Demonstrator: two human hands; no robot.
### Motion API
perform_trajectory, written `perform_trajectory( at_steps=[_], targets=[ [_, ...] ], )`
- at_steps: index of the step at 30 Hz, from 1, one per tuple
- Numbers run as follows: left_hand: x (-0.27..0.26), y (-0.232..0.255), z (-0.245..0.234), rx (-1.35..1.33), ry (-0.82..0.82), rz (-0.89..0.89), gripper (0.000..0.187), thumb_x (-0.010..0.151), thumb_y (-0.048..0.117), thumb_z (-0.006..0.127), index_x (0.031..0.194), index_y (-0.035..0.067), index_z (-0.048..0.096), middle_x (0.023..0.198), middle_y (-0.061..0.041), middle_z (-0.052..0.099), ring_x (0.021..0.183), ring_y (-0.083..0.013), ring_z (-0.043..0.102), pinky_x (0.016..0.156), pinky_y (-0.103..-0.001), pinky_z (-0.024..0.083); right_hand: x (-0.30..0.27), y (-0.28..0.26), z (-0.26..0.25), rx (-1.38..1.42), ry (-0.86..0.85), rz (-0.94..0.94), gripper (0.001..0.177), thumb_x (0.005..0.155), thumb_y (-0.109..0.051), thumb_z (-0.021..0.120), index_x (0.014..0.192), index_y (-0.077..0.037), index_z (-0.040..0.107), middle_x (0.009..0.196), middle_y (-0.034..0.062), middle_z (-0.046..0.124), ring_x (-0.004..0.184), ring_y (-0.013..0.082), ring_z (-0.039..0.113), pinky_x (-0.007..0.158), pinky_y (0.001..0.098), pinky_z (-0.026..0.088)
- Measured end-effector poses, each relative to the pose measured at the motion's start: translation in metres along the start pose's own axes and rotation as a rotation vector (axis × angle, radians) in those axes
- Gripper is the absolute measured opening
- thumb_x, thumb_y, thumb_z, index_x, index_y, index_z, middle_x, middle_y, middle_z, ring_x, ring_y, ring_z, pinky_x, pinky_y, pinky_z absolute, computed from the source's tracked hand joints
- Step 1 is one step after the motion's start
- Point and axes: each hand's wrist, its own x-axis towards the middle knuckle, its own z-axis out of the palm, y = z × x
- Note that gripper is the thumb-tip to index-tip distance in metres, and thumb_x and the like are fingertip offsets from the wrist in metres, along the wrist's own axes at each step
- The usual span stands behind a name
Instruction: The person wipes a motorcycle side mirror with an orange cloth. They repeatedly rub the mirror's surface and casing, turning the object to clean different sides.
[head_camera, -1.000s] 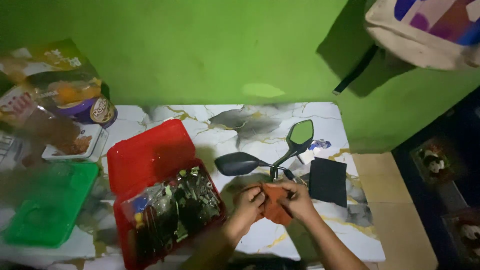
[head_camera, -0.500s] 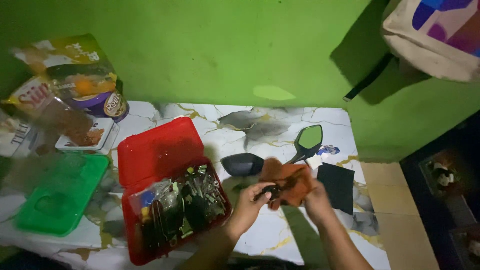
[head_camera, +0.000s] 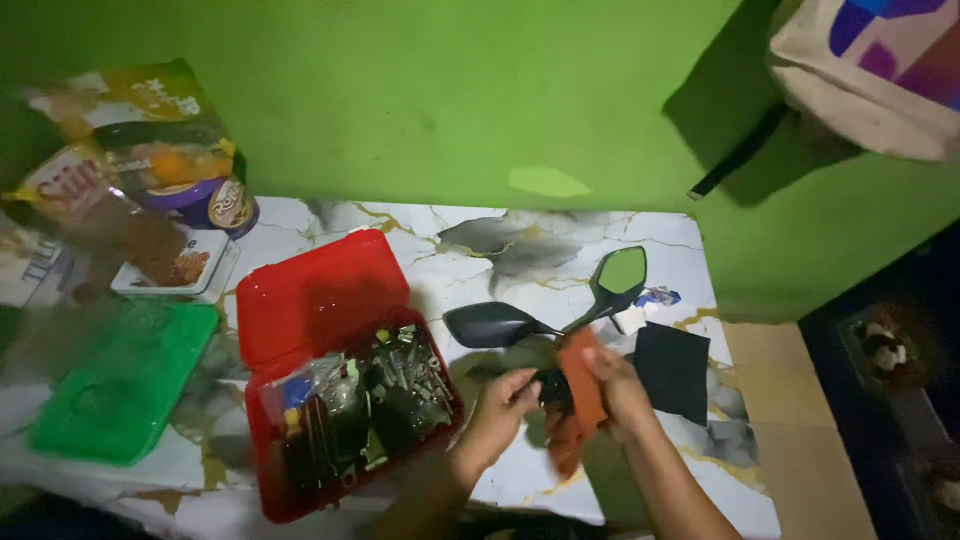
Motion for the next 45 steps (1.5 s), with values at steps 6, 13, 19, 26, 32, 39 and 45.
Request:
perform_trajectory(
  at_steps=[6, 13, 19, 26, 32, 39, 45],
  targets=[
    [0.032, -0.093, -0.014, -0.809, 0.159, -0.200, 0.047, 0.098, 0.006, 0.062, 0.142, 0.007, 0.046, 0.127, -0.029, 0.067, 0.096, -0.0377, 0.072, 0.082, -0.050, 0.061, 0.003, 0.027, -0.004, -0.547, -0.543, -1.128, 0.042, 0.105, -0.041, 0.051, 0.123, -0.007, 0.068, 0.144, 0.0194, 0.060, 0.137, 0.0335, 0.055, 0.116, 0.0474, 0.040],
    [0.021, -0.052, -0.010, -0.648, 0.088, -0.207, 0.030, 0.093, 0.008, 0.065, 0.121, 0.009, 0.058, 0.107, -0.018, 0.070, 0.083, -0.0256, 0.069, 0.073, -0.037, 0.055, -0.011, 0.029, 0.026, -0.780, -0.447, -1.228, 0.034, 0.095, -0.036, 0.063, 0.115, -0.011, 0.075, 0.121, 0.0081, 0.072, 0.111, 0.0258, 0.065, 0.099, 0.0392, 0.045],
    [-0.008, -0.028, -0.022, -0.451, -0.014, -0.264, 0.010, 0.087, 0.009, 0.069, 0.096, 0.010, 0.072, 0.083, -0.005, 0.074, 0.067, -0.0110, 0.065, 0.062, -0.021, 0.048, 0.056, 0.063, -0.013, -0.740, -0.277, -0.932, 0.022, 0.088, -0.021, 0.073, 0.107, -0.014, 0.082, 0.104, 0.0036, 0.078, 0.095, 0.0178, 0.071, 0.086, 0.0284, 0.053],
    [-0.013, -0.001, -0.097, -0.370, -0.015, -0.026, 0.029, 0.101, 0.020, 0.065, 0.129, 0.011, 0.069, 0.121, -0.005, 0.070, 0.099, -0.0134, 0.068, 0.076, -0.023, 0.057, 0.045, 0.030, -0.008, -0.711, -0.098, -0.816, 0.016, 0.093, -0.020, 0.072, 0.104, -0.008, 0.074, 0.096, 0.0071, 0.074, 0.085, 0.0166, 0.065, 0.077, 0.0309, 0.051],
    [-0.057, 0.029, -0.181, -0.065, 0.387, 0.097, 0.025, 0.094, 0.005, 0.062, 0.116, 0.010, 0.076, 0.115, -0.010, 0.072, 0.093, -0.0203, 0.070, 0.071, -0.033, 0.069, 0.037, 0.014, 0.021, -0.672, 0.035, -0.679, 0.024, 0.091, -0.028, 0.077, 0.104, -0.008, 0.074, 0.088, 0.0053, 0.066, 0.078, 0.0149, 0.054, 0.065, 0.0313, 0.044],
    [-0.121, 0.003, -0.256, 0.827, 0.612, -0.147, 0.026, 0.088, 0.028, 0.070, 0.112, 0.021, 0.079, 0.155, -0.021, 0.034, 0.134, -0.0385, 0.054, 0.108, -0.046, 0.042, -0.045, 0.000, 0.094, -0.322, -0.193, -0.251, 0.040, 0.088, -0.019, 0.071, 0.118, 0.004, 0.060, 0.082, 0.0338, 0.067, 0.053, 0.0477, 0.064, 0.038, 0.0636, 0.053],
    [-0.162, -0.012, -0.299, 0.983, 0.725, -0.028, 0.034, 0.074, 0.020, 0.071, 0.106, 0.018, 0.082, 0.108, -0.003, 0.081, 0.099, -0.0258, 0.074, 0.091, -0.041, 0.053, -0.004, 0.024, 0.080, -0.534, -0.185, -0.429, 0.017, 0.092, -0.016, 0.073, 0.104, -0.004, 0.071, 0.071, 0.0124, 0.063, 0.051, 0.0209, 0.052, 0.033, 0.0373, 0.037]
  ],
)
